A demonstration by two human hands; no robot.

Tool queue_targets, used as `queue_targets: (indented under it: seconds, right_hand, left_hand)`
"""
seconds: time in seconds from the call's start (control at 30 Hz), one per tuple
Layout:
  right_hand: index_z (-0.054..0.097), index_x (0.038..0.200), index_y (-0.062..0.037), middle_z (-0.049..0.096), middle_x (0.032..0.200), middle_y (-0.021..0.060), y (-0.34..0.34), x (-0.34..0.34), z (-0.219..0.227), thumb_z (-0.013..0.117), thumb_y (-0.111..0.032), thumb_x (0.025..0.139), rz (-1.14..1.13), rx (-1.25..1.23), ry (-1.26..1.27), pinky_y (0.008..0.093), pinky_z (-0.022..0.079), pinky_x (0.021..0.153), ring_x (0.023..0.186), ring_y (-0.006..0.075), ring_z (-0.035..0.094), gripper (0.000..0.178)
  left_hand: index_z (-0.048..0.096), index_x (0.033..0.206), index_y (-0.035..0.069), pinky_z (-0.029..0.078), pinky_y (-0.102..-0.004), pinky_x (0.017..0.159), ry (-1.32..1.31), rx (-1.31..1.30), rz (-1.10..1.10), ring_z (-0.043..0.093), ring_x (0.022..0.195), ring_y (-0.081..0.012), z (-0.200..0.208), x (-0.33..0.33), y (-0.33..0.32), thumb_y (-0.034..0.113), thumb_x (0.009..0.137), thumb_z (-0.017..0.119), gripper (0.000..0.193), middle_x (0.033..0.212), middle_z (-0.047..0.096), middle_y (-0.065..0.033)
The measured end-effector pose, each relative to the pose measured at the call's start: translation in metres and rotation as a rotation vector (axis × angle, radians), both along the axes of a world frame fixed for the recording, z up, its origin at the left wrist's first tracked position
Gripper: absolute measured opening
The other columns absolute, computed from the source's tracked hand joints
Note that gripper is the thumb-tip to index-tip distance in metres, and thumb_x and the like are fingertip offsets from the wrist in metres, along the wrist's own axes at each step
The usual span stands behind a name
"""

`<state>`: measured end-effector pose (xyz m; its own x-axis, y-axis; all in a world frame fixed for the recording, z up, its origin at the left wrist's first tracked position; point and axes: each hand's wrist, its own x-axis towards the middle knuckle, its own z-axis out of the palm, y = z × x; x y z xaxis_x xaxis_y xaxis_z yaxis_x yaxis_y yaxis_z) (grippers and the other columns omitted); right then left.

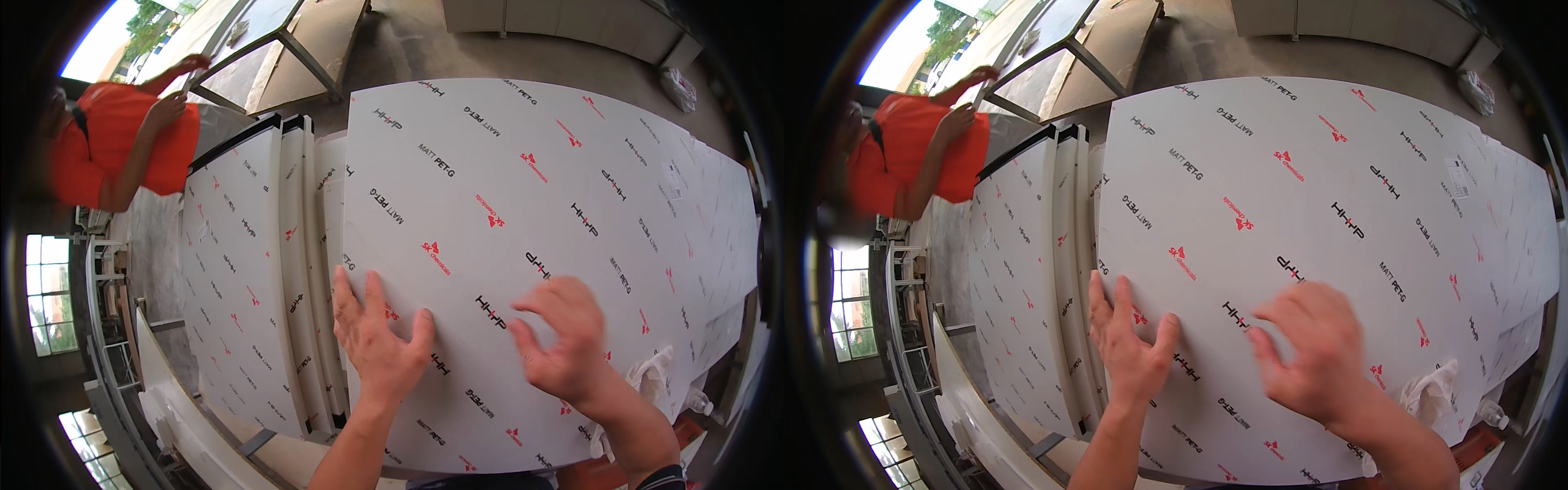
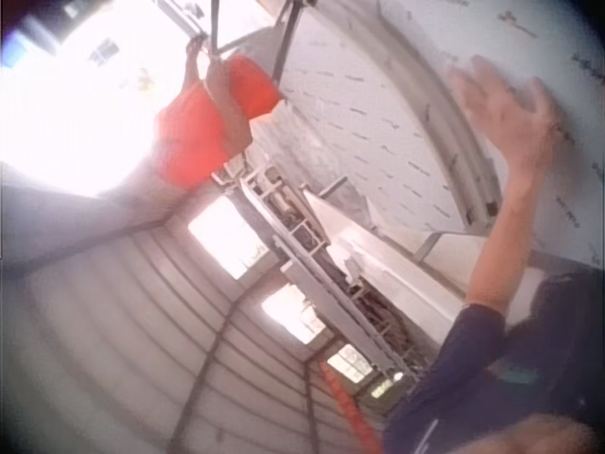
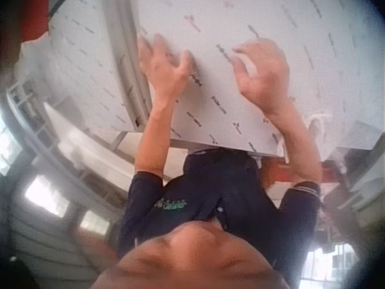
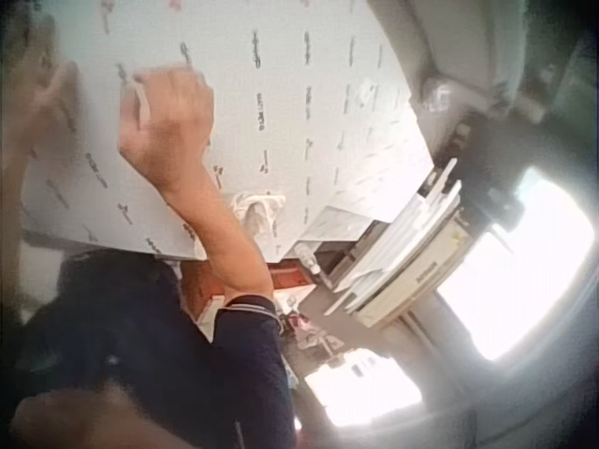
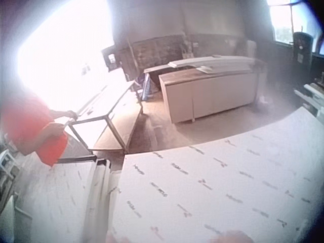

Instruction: The person wipes a large white panel with a cloth, peels protective film from another panel using a small blade, and cleans the edges and surfaces of the stack.

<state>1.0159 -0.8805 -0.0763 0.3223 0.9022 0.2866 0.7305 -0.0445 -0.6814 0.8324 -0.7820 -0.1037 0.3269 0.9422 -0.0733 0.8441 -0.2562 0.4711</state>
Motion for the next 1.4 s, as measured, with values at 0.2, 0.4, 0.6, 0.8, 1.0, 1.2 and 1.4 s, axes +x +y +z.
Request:
queue_targets:
  seconds: [0.2, 0.4, 0.6, 0.8, 1.0, 1.2, 1.4]
  right_hand:
    - [0.06, 0.071, -0.0114, 0.051, 0.071, -0.0001, 0.054, -0.031, -0.024, 0.07, -0.006, 0.063, 0.128, -0.084, -0.046, 0.0327, 0.034, 0.063, 0.067, 0.0186, 0.05, 0.014]
    - [0.059, 0.067, -0.0143, 0.05, 0.068, -0.0032, 0.062, -0.033, -0.022, 0.07, -0.007, 0.062, 0.134, -0.18, -0.055, 0.033, 0.03, 0.064, 0.066, 0.0167, 0.047, 0.014]
    - [0.055, 0.065, -0.0127, 0.047, 0.068, -0.0018, 0.065, -0.034, -0.021, 0.067, -0.008, 0.063, 0.155, -0.154, -0.115, 0.0332, 0.029, 0.061, 0.063, 0.0171, 0.044, 0.013]
    - [0.052, 0.065, -0.012, 0.044, 0.067, -0.0007, 0.065, -0.033, -0.023, 0.063, -0.006, 0.063, 0.168, -0.115, -0.148, 0.0331, 0.027, 0.058, 0.059, 0.0172, 0.041, 0.013]
    - [0.052, 0.067, -0.0119, 0.046, 0.068, -0.0012, 0.061, -0.032, -0.027, 0.063, -0.005, 0.063, 0.159, -0.097, -0.151, 0.0321, 0.028, 0.06, 0.06, 0.0167, 0.041, 0.013]
    - [0.054, 0.069, -0.0123, 0.048, 0.071, -0.0015, 0.06, -0.033, -0.021, 0.063, -0.005, 0.064, 0.136, -0.137, -0.041, 0.0323, 0.029, 0.063, 0.064, 0.0165, 0.043, 0.012]
    - [0.054, 0.069, -0.0122, 0.047, 0.071, -0.0017, 0.068, -0.045, -0.024, 0.064, -0.006, 0.064, 0.158, -0.169, -0.059, 0.033, 0.029, 0.064, 0.068, 0.0172, 0.045, 0.013]
  left_hand:
    - [0.046, 0.128, -0.005, 0.02, -0.0511, 0.104, -0.015, 0.065, -0.052, 0.023, 0.133, -0.0396, -0.002, -0.001, 0.0, 0.029, 0.072, 0.069, 0.069, 0.146, 0.018, -0.0273]
    - [0.047, 0.126, -0.005, 0.023, -0.051, 0.102, -0.02, 0.066, -0.057, 0.024, 0.132, -0.0407, -0.001, -0.001, 0.001, 0.026, 0.072, 0.068, 0.066, 0.145, 0.019, -0.029]
    - [0.049, 0.125, -0.004, 0.023, -0.0507, 0.101, -0.021, 0.07, -0.057, 0.024, 0.132, -0.0412, -0.001, -0.002, 0.003, 0.026, 0.071, 0.068, 0.064, 0.145, 0.018, -0.0288]
    - [0.048, 0.125, -0.007, 0.022, -0.0481, 0.103, -0.03, 0.057, -0.052, 0.026, 0.133, -0.0393, 0.001, -0.001, 0.003, 0.025, 0.071, 0.069, 0.067, 0.146, 0.019, -0.0288]
    - [0.047, 0.126, -0.009, 0.021, -0.0473, 0.104, -0.027, 0.069, -0.063, 0.027, 0.133, -0.0382, 0.002, 0.001, 0.001, 0.025, 0.07, 0.069, 0.068, 0.145, 0.021, -0.0298]
    - [0.047, 0.125, -0.01, 0.02, -0.0471, 0.104, -0.044, 0.043, -0.054, 0.028, 0.132, -0.0379, 0.003, 0.001, -0.002, 0.025, 0.07, 0.069, 0.068, 0.145, 0.021, -0.0301]
    - [0.046, 0.127, -0.009, 0.019, -0.0476, 0.105, -0.023, 0.043, -0.016, 0.028, 0.132, -0.0369, 0.004, -0.008, 0.006, 0.026, 0.07, 0.069, 0.07, 0.145, 0.021, -0.0295]
